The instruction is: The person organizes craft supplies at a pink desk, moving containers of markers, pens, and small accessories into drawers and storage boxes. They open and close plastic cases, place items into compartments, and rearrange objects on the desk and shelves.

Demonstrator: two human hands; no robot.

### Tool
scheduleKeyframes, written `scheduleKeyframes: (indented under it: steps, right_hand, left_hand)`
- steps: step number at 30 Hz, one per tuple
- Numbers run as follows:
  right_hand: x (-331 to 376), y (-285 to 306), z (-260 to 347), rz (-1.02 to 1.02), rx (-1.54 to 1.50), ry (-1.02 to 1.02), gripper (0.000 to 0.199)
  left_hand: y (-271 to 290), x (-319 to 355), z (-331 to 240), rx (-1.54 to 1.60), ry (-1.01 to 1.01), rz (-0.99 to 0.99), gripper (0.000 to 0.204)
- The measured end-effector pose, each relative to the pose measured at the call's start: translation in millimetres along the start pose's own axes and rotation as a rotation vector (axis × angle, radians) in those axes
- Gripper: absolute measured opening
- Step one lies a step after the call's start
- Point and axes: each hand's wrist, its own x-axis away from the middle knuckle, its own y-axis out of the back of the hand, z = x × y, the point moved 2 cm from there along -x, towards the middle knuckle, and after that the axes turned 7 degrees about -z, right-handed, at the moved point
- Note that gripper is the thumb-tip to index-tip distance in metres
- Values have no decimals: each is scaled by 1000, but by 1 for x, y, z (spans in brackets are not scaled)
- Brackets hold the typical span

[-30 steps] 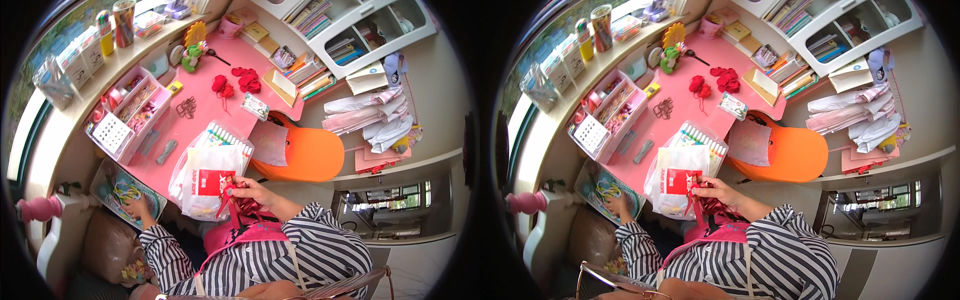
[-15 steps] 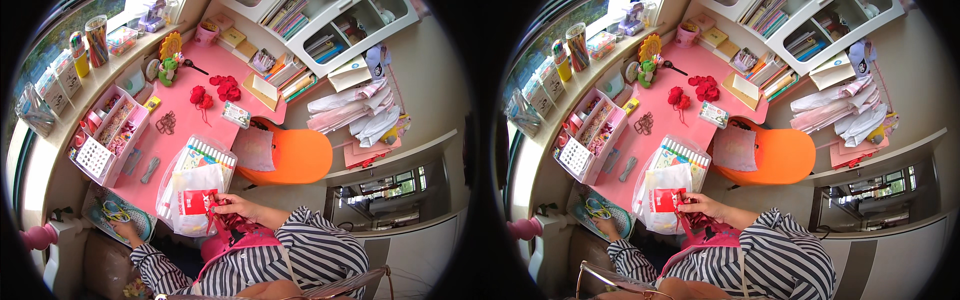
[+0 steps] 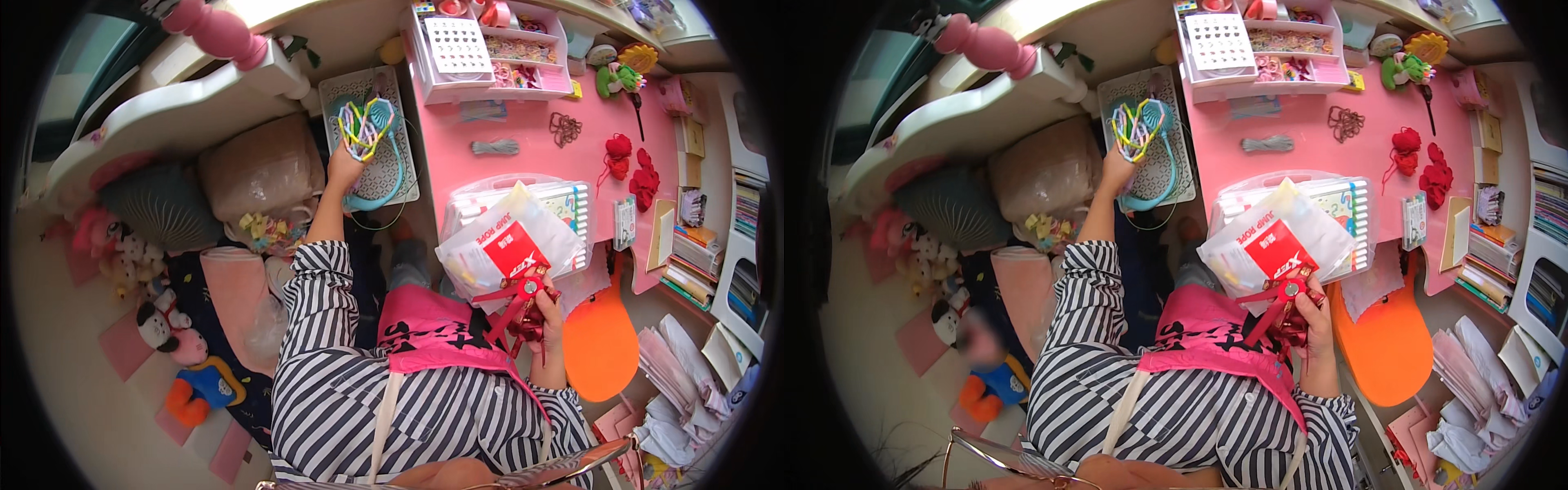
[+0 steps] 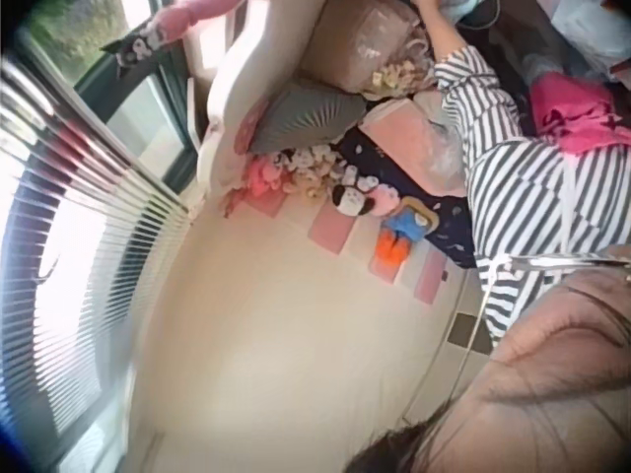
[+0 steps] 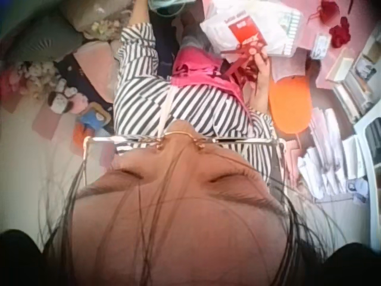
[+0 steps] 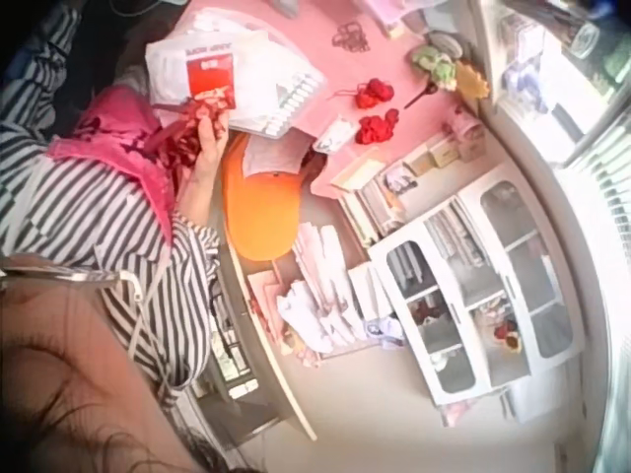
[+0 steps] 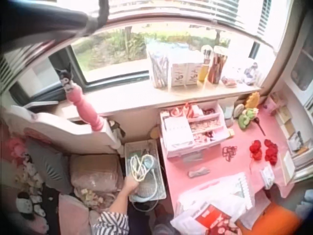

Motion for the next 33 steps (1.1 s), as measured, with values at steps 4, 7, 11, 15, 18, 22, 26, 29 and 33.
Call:
scheduleKeyframes:
  steps: [4, 7, 11, 15, 18, 22, 26, 29, 33]
  right_hand:
    - [-6, 2, 3, 27, 56, 1, 58]
    - [-6, 6, 5, 42, 45, 13, 57]
    - [-6, 6, 5, 34, 34, 36, 56]
    - [-8, 8, 5, 60, 8, 45, 55]
    - [-7, 6, 5, 76, 3, 36, 54]
    - [-4, 6, 3, 63, -13, 33, 55]
    - [2, 8, 0, 21, -12, 23, 56]
    - [10, 16, -7, -52, -7, 61, 54]
    - [15, 32, -12, -136, -1, 56, 48]
  left_hand:
    - [19, 19, 2, 460, 57, 57, 48]
    - [35, 32, 6, 598, 147, 84, 42]
    - [57, 49, 10, 665, 305, 110, 30]
    - [64, 60, 6, 870, 296, 131, 32]
    - [56, 59, 18, 889, 318, 128, 35]
    - [18, 42, 14, 861, 182, 12, 37]
    - [-28, 16, 19, 748, 161, -51, 33]
    - [-66, -6, 6, 613, 128, -118, 49]
    - [-93, -12, 29, 53, 41, -255, 57]
